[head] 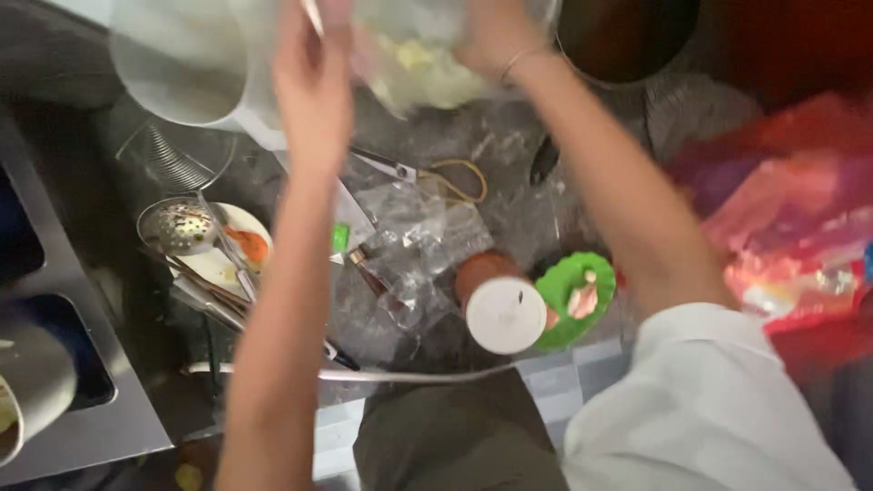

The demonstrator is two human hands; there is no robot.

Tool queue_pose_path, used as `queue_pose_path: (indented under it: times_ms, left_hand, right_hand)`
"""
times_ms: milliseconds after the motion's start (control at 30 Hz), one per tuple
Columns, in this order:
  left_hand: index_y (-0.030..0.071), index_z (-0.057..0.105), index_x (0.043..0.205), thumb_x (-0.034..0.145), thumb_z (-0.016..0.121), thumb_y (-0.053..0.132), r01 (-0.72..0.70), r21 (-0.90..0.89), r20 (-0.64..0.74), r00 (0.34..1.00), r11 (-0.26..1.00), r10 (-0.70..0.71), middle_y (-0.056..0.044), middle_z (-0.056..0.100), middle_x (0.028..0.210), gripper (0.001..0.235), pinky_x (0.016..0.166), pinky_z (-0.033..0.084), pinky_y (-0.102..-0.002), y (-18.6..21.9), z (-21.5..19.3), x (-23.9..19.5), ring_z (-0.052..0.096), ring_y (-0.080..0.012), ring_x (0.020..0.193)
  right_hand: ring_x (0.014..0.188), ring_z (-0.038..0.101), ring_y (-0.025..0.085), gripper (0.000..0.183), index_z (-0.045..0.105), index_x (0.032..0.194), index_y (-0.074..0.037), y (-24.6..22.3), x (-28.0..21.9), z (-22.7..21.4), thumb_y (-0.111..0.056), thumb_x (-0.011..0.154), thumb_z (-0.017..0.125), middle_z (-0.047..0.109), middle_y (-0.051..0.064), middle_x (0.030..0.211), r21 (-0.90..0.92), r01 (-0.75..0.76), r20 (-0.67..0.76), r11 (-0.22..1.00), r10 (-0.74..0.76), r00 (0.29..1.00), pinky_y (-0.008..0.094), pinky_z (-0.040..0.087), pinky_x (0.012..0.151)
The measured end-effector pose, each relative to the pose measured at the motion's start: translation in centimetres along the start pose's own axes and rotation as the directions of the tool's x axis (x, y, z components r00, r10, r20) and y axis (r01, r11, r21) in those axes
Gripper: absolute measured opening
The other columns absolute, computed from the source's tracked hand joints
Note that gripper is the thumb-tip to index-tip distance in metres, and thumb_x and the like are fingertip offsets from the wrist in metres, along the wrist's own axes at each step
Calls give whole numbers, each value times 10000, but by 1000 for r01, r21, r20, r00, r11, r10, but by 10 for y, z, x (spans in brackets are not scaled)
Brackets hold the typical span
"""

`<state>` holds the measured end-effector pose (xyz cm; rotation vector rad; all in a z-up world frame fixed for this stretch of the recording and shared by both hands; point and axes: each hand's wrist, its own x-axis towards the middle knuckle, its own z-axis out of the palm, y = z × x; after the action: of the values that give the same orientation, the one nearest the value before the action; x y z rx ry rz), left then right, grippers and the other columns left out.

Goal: The person adds mushrooms and vegetables into pots on a stove, turns on a burner, retrieves black bowls, ties a plastic bag, and stirs food in a pot using tongs.

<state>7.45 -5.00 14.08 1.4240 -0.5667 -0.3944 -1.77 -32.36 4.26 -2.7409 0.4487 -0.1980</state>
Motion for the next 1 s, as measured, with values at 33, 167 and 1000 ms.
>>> queue_pose_path:
  times_ms: [33, 167, 1000]
  left_hand:
    - [61, 579, 1263, 1091, 601, 285, 38, 19, 55, 998, 999, -39, 0, 562, 1077, 283, 815, 448, -286, 11, 0, 12, 522, -115, 942]
    - [47, 457, 1393, 1027, 626, 287, 219, 115, 185, 954, 969, -238, -58, 496, 1282, 470, 938, 439, -322, 20, 6, 27, 522, -180, 1113]
    - [159, 232, 1633, 895, 739, 191, 666, -57, 445, 684, 744, -578, -149, 618, 1415, 896, 960, 515, -375, -119, 53, -355, 626, -235, 1177]
  right_hand:
    - [727, 643, 367, 552, 711, 971, 27, -7, -5, -24, -511, 877, 799, 679, 249, 880, 55, -26, 244, 998, 11, 970, 498, 521, 665]
    - [739, 576, 323, 537, 648, 993, 110, -31, -134, -159, -425, 1027, 686, 600, 272, 863, 206, -432, 238, 878, 384, 892, 437, 443, 712]
    - [981, 724, 231, 365, 683, 1221, -53, -120, -517, 34, -210, 903, 768, 727, 131, 1113, 623, -556, -93, 551, 757, 646, 357, 574, 848]
